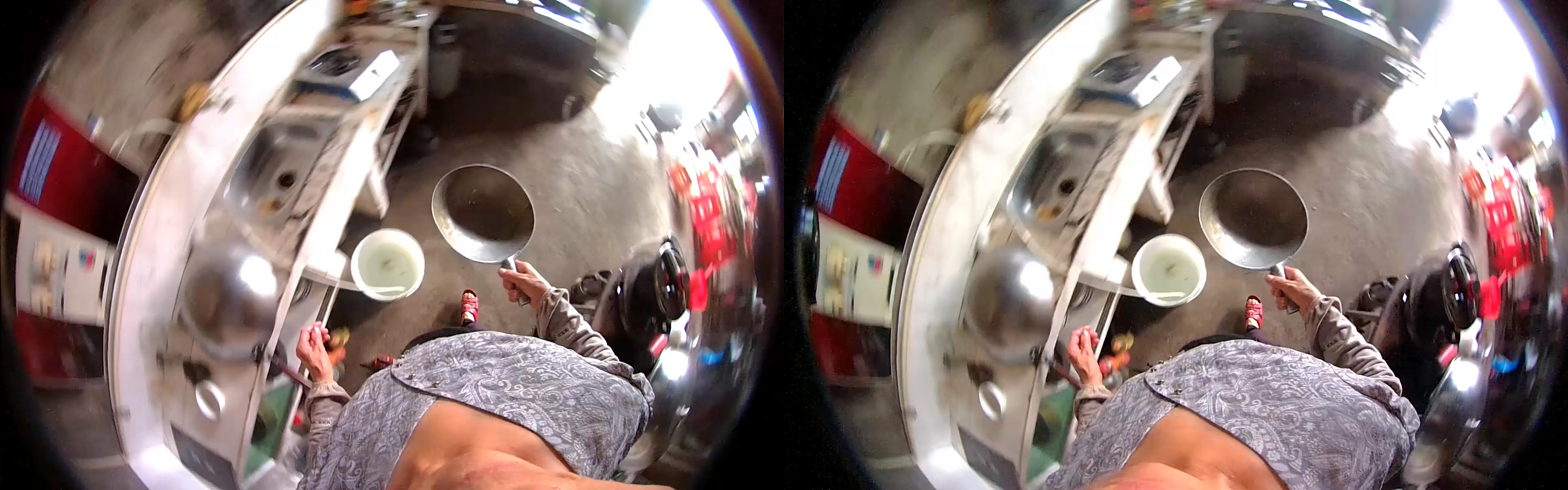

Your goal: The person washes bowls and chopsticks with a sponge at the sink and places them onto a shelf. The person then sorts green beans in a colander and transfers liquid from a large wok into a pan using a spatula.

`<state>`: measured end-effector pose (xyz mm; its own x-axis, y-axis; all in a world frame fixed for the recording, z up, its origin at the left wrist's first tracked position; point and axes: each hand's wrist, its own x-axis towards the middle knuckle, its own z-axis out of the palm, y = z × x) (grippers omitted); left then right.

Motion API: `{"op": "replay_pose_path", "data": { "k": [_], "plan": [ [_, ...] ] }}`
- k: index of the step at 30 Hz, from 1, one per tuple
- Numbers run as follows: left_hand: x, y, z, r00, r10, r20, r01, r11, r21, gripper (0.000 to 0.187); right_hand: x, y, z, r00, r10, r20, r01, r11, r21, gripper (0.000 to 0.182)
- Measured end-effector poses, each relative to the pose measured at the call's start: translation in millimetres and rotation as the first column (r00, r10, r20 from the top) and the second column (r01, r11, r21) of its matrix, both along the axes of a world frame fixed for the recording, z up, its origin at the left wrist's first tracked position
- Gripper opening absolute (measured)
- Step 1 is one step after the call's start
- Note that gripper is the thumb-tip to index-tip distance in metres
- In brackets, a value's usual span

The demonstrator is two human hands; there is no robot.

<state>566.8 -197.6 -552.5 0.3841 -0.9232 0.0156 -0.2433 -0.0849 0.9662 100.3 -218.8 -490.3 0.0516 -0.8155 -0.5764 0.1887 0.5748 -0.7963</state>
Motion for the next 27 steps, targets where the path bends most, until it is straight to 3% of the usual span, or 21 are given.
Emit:
{"op": "replay_pose_path", "data": {
  "k": [3, 4, 8, 12, 17, 21, 23, 25, 27],
  "plan": [
    [-94, -58, -13, 0.983, -0.171, -0.070, 0.175, 0.983, 0.056, 0.017, -90, 15, -26, 0.995, -0.097, 0.018, 0.097, 0.994, -0.047, 0.025],
    [-125, -79, -18, 0.972, -0.236, -0.022, 0.237, 0.968, 0.085, 0.016, -124, 14, -39, 0.994, -0.107, -0.021, 0.106, 0.993, -0.051, 0.025],
    [-233, -134, -34, 0.911, -0.357, -0.207, 0.395, 0.898, 0.191, 0.017, -202, 17, -32, 0.959, -0.284, 0.004, 0.284, 0.958, -0.044, 0.022],
    [-317, -200, -16, 0.884, -0.458, -0.090, 0.463, 0.836, 0.294, 0.021, -261, -11, -32, 0.882, -0.440, 0.168, 0.444, 0.896, 0.013, 0.021],
    [-414, -290, -16, 0.798, -0.564, -0.210, 0.597, 0.699, 0.393, 0.017, -338, -58, -29, 0.765, -0.571, 0.297, 0.592, 0.805, 0.023, 0.020],
    [-489, -391, -40, 0.776, -0.565, -0.279, 0.628, 0.658, 0.414, 0.018, -411, -102, -24, 0.675, -0.666, 0.319, 0.696, 0.718, 0.025, 0.020],
    [-534, -448, -54, 0.716, -0.644, -0.269, 0.698, 0.642, 0.317, 0.019, -458, -128, -36, 0.653, -0.717, 0.244, 0.738, 0.675, 0.009, 0.020],
    [-592, -499, -43, 0.725, -0.631, -0.275, 0.686, 0.628, 0.368, 0.019, -497, -148, -27, 0.660, -0.709, 0.250, 0.736, 0.677, -0.023, 0.020],
    [-657, -553, -41, 0.655, -0.683, -0.325, 0.756, 0.583, 0.298, 0.018, -537, -170, -11, 0.605, -0.761, 0.235, 0.778, 0.627, 0.025, 0.019]
  ]
}}
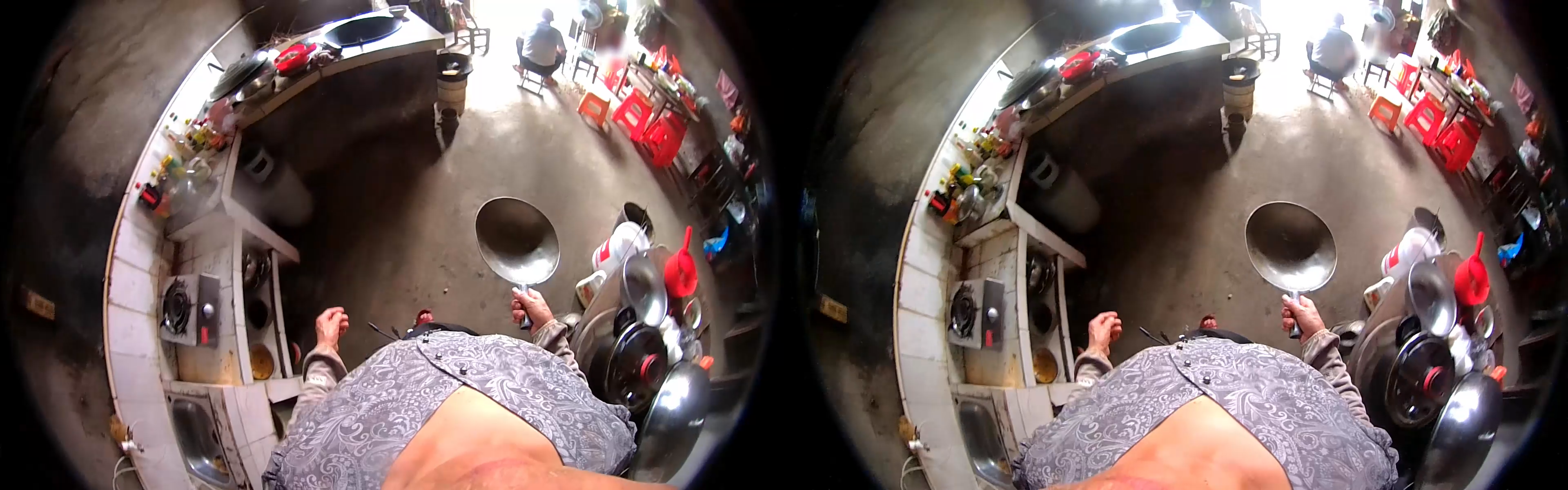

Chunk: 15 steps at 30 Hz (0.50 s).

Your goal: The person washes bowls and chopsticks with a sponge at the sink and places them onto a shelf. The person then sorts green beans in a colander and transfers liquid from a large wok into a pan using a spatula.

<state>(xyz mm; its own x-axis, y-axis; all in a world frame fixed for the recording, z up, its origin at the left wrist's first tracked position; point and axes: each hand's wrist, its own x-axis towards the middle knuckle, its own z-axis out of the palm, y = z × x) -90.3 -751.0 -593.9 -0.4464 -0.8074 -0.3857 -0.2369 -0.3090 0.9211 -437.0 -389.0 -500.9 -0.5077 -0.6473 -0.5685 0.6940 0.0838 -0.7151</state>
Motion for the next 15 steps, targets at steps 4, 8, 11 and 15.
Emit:
{"op": "replay_pose_path", "data": {
  "k": [4, 8, 11, 15],
  "plan": [
    [-148, -73, 33, 0.988, -0.142, -0.058, 0.141, 0.990, -0.023, 0.019, -77, -32, 18, 0.994, -0.097, 0.043, 0.097, 0.995, -0.005, 0.019],
    [-276, -112, 66, 0.928, -0.372, -0.022, 0.366, 0.922, -0.127, 0.019, -148, -79, 18, 0.980, -0.200, -0.007, 0.200, 0.978, 0.067, 0.020],
    [-363, -145, 76, 0.907, -0.421, -0.003, 0.418, 0.901, -0.116, 0.020, -223, -121, 10, 0.982, -0.190, 0.021, 0.190, 0.982, 0.026, 0.019],
    [-462, -190, 71, 0.912, -0.409, 0.012, 0.407, 0.903, -0.137, 0.021, -337, -186, 2, 0.992, -0.123, 0.014, 0.123, 0.992, 0.003, 0.018]
  ]
}}
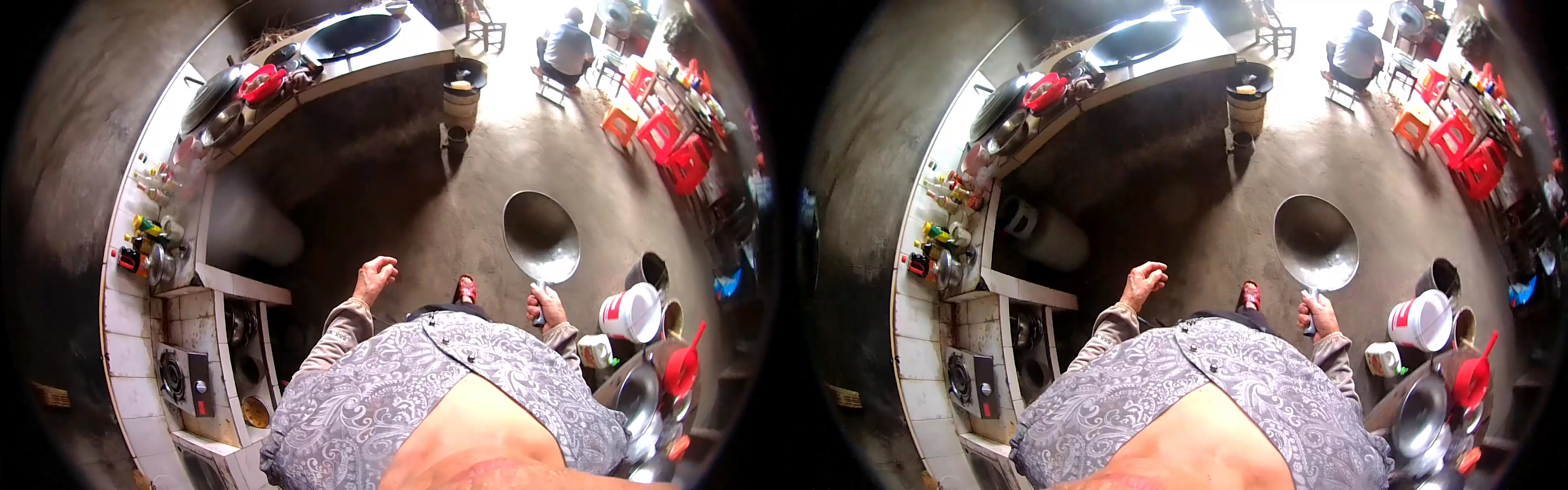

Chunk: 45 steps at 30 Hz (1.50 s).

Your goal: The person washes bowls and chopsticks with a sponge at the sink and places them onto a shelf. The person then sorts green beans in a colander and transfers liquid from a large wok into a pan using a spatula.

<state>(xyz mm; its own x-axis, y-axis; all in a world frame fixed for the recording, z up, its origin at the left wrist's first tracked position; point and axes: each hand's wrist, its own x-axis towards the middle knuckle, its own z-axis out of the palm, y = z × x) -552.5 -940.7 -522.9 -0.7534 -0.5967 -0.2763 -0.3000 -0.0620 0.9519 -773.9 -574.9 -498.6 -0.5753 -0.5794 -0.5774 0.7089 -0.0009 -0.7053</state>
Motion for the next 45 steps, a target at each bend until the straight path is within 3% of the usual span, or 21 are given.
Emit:
{"op": "replay_pose_path", "data": {
  "k": [4, 9, 10, 13, 15, 19, 21, 23, 24, 27, 29, 31, 32, 35, 36, 37, 39, 40, 41, 43, 45],
  "plan": [
    [-73, -43, 20, 0.995, 0.080, 0.053, -0.080, 0.997, -0.003, 0.025, -104, -81, 16, 0.994, 0.106, -0.027, -0.107, 0.994, -0.021, 0.020],
    [-144, -116, 35, 0.981, 0.149, 0.121, -0.119, 0.968, -0.223, 0.027, -207, -176, 44, 0.972, 0.232, -0.024, -0.233, 0.970, -0.062, 0.022],
    [-158, -138, 33, 0.980, 0.168, 0.104, -0.122, 0.928, -0.351, 0.028, -226, -193, 46, 0.967, 0.251, -0.033, -0.253, 0.966, -0.060, 0.022],
    [-206, -207, 63, 0.965, 0.232, 0.119, -0.109, 0.773, -0.625, 0.042, -267, -241, 53, 0.968, 0.250, -0.031, -0.251, 0.968, -0.016, 0.022],
    [-242, -283, 66, 0.969, 0.245, -0.026, -0.132, 0.427, -0.894, 0.056, -294, -274, 50, 0.969, 0.243, -0.048, -0.243, 0.970, -0.004, 0.022],
    [-324, -470, 90, 0.903, 0.414, -0.115, -0.186, 0.136, -0.973, 0.064, -332, -344, 50, 0.979, 0.178, -0.096, -0.172, 0.983, 0.069, 0.021],
    [-362, -565, 91, 0.851, 0.518, -0.085, -0.108, 0.015, -0.994, 0.056, -352, -385, 59, 0.985, 0.139, -0.104, -0.129, 0.987, 0.100, 0.021],
    [-392, -670, 71, 0.781, 0.622, 0.058, 0.138, -0.081, -0.987, 0.052, -369, -421, 70, 0.991, 0.106, -0.082, -0.098, 0.991, 0.096, 0.020],
    [-404, -696, 77, 0.721, 0.675, 0.155, 0.097, 0.122, -0.988, 0.052, -378, -439, 77, 0.993, 0.096, -0.070, -0.089, 0.991, 0.102, 0.020],
    [-426, -755, 88, 0.546, 0.715, 0.435, 0.364, 0.265, -0.893, 0.055, -402, -479, 95, 0.995, 0.088, -0.051, -0.081, 0.990, 0.115, 0.019],
    [-440, -779, 96, 0.400, 0.609, 0.685, 0.336, 0.598, -0.728, 0.072, -416, -508, 103, 0.995, 0.094, -0.035, -0.089, 0.988, 0.128, 0.018],
    [-449, -783, 114, 0.323, 0.517, 0.793, 0.215, 0.775, -0.594, 0.079, -431, -534, 107, 0.994, 0.107, -0.030, -0.102, 0.985, 0.139, 0.018],
    [-448, -798, 99, 0.268, 0.501, 0.823, 0.293, 0.771, -0.565, 0.079, -438, -544, 106, 0.993, 0.113, -0.027, -0.108, 0.984, 0.141, 0.018],
    [-426, -829, 62, 0.400, 0.625, 0.670, 0.294, 0.605, -0.740, 0.059, -468, -576, 100, 0.984, 0.178, 0.013, -0.178, 0.974, 0.136, 0.018],
    [-422, -834, 56, 0.369, 0.695, 0.617, 0.305, 0.536, -0.787, 0.047, -476, -587, 102, 0.979, 0.204, 0.012, -0.204, 0.968, 0.144, 0.019],
    [-414, -842, 54, 0.452, 0.724, 0.521, 0.307, 0.422, -0.853, 0.043, -487, -597, 100, 0.973, 0.231, 0.018, -0.231, 0.963, 0.137, 0.019],
    [-422, -839, 74, 0.510, 0.794, 0.331, -0.066, 0.420, -0.905, 0.043, -510, -611, 97, 0.960, 0.280, 0.025, -0.281, 0.953, 0.116, 0.020],
    [-429, -830, 83, 0.539, 0.835, 0.111, -0.385, 0.361, -0.849, 0.043, -520, -618, 98, 0.953, 0.303, 0.003, -0.301, 0.946, 0.117, 0.021],
    [-436, -829, 89, 0.449, 0.893, 0.028, -0.425, 0.241, -0.873, 0.039, -532, -625, 101, 0.946, 0.323, -0.004, -0.321, 0.939, 0.122, 0.021],
    [-435, -836, 80, 0.434, 0.879, -0.198, -0.453, 0.024, -0.891, 0.037, -551, -635, 103, 0.938, 0.346, -0.017, -0.341, 0.931, 0.131, 0.021],
    [-439, -825, 95, 0.404, 0.874, -0.272, -0.442, -0.074, -0.894, 0.042, -571, -641, 109, 0.930, 0.366, -0.025, -0.360, 0.924, 0.132, 0.021]
  ]
}}
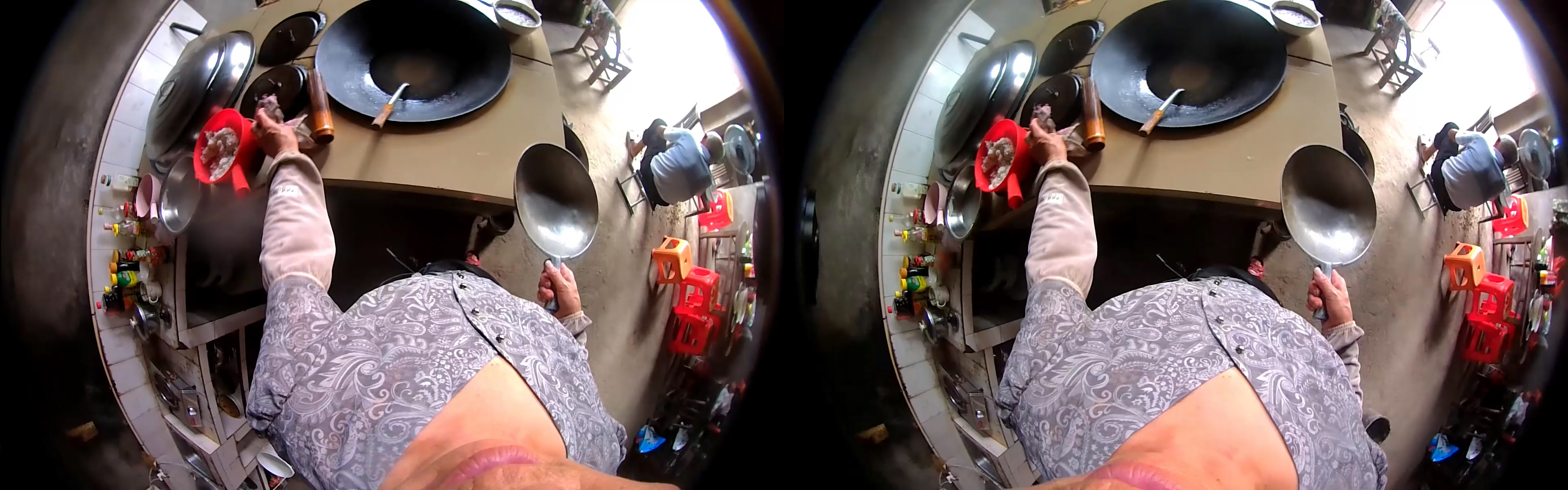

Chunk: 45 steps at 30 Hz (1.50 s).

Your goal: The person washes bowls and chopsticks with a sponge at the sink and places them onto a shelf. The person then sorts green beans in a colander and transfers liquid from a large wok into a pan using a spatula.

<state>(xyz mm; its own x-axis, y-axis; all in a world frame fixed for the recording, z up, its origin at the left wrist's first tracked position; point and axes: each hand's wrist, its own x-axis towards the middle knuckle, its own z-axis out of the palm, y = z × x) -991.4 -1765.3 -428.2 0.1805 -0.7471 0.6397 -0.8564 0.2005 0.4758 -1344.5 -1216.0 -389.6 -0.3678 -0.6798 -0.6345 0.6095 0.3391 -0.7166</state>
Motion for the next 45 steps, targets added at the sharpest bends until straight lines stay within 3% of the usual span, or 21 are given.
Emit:
{"op": "replay_pose_path", "data": {
  "k": [2, 4, 8, 10, 13, 15, 16, 17, 18, 20, 22, 26, 28, 31, 34, 36, 40, 42, 43, 44, 45],
  "plan": [
    [-14, 38, 40, 0.998, 0.048, 0.047, -0.048, 0.999, -0.012, 0.045, -17, -2, 7, 1.000, 0.016, 0.019, -0.016, 1.000, -0.022, 0.021],
    [-23, 76, 76, 0.982, -0.166, 0.088, 0.181, 0.964, -0.196, 0.044, -31, -4, 13, 0.999, 0.028, -0.020, -0.028, 0.999, -0.020, 0.021],
    [-65, 170, 136, 0.908, -0.410, 0.084, 0.410, 0.912, 0.014, 0.043, -59, -2, 11, 0.998, 0.019, -0.060, -0.020, 1.000, -0.018, 0.020],
    [-98, 205, 153, 0.772, -0.631, 0.078, 0.629, 0.775, 0.053, 0.042, -66, -1, 12, 0.999, -0.009, -0.042, 0.008, 0.999, -0.033, 0.019],
    [-156, 223, 117, 0.657, -0.749, 0.087, 0.721, 0.658, 0.217, 0.045, -75, 3, 7, 0.998, -0.060, -0.010, 0.059, 0.996, -0.063, 0.018],
    [-198, 224, 36, 0.581, -0.779, 0.235, 0.701, 0.626, 0.343, 0.052, -78, 11, 5, 0.996, -0.083, -0.010, 0.083, 0.995, -0.056, 0.018],
    [-214, 211, -51, 0.527, -0.775, 0.348, 0.691, 0.629, 0.356, 0.056, -79, 16, 5, 0.995, -0.095, -0.010, 0.094, 0.994, -0.050, 0.018],
    [-243, 235, -41, 0.614, -0.671, 0.416, 0.469, 0.734, 0.491, 0.060, -80, 21, 3, 0.993, -0.117, -0.011, 0.116, 0.992, -0.050, 0.017],
    [-268, 238, -61, 0.630, -0.683, 0.370, 0.492, 0.719, 0.491, 0.064, -80, 25, 4, 0.988, -0.154, 0.000, 0.154, 0.987, -0.041, 0.017],
    [-317, 253, -41, 0.546, -0.816, 0.189, 0.603, 0.540, 0.587, 0.067, -81, 35, 10, 0.978, -0.208, 0.017, 0.208, 0.978, -0.006, 0.017],
    [-362, 263, -54, 0.449, -0.865, 0.223, 0.707, 0.497, 0.503, 0.068, -86, 43, 8, 0.966, -0.259, 0.001, 0.259, 0.966, -0.021, 0.018],
    [-449, 283, -42, 0.132, -0.989, 0.069, 0.809, 0.148, 0.569, 0.058, -97, 48, 14, 0.948, -0.317, -0.017, 0.317, 0.948, -0.023, 0.018],
    [-473, 277, -43, -0.126, -0.982, -0.144, 0.898, -0.175, 0.405, 0.051, -105, 52, 16, 0.936, -0.350, -0.033, 0.350, 0.937, 0.001, 0.017],
    [-464, 259, -44, -0.333, -0.908, -0.254, 0.888, -0.393, 0.240, 0.052, -119, 50, 17, 0.944, -0.325, -0.059, 0.324, 0.946, -0.030, 0.016],
    [-377, 249, 1, -0.183, -0.981, 0.061, 0.832, -0.122, 0.541, 0.045, -135, 38, 17, 0.961, -0.266, -0.079, 0.263, 0.964, -0.040, 0.016],
    [-340, 227, -8, -0.136, -0.987, 0.088, 0.866, -0.075, 0.495, 0.039, -142, 21, 16, 0.967, -0.223, -0.124, 0.221, 0.975, -0.025, 0.016],
    [-303, 195, -16, 0.116, -0.956, 0.269, 0.853, 0.234, 0.467, 0.042, -148, -23, 8, 0.990, -0.103, -0.094, 0.097, 0.993, -0.061, 0.018],
    [-295, 194, 9, -0.019, -0.997, 0.073, 0.872, 0.019, 0.490, 0.045, -143, -52, 14, 0.996, -0.065, -0.065, 0.060, 0.995, -0.076, 0.017],
    [-287, 191, 27, -0.038, -0.991, -0.129, 0.918, -0.085, 0.387, 0.043, -139, -64, 16, 0.998, -0.048, -0.045, 0.045, 0.996, -0.073, 0.016],
    [-274, 177, 45, 0.027, -0.986, -0.162, 0.956, -0.022, 0.292, 0.040, -133, -73, 17, 0.999, -0.036, -0.021, 0.035, 0.997, -0.067, 0.016],
    [-257, 161, 56, 0.184, -0.983, 0.019, 0.956, 0.183, 0.229, 0.034, -128, -79, 13, 1.000, -0.029, -0.011, 0.028, 0.996, -0.081, 0.015]
  ]
}}
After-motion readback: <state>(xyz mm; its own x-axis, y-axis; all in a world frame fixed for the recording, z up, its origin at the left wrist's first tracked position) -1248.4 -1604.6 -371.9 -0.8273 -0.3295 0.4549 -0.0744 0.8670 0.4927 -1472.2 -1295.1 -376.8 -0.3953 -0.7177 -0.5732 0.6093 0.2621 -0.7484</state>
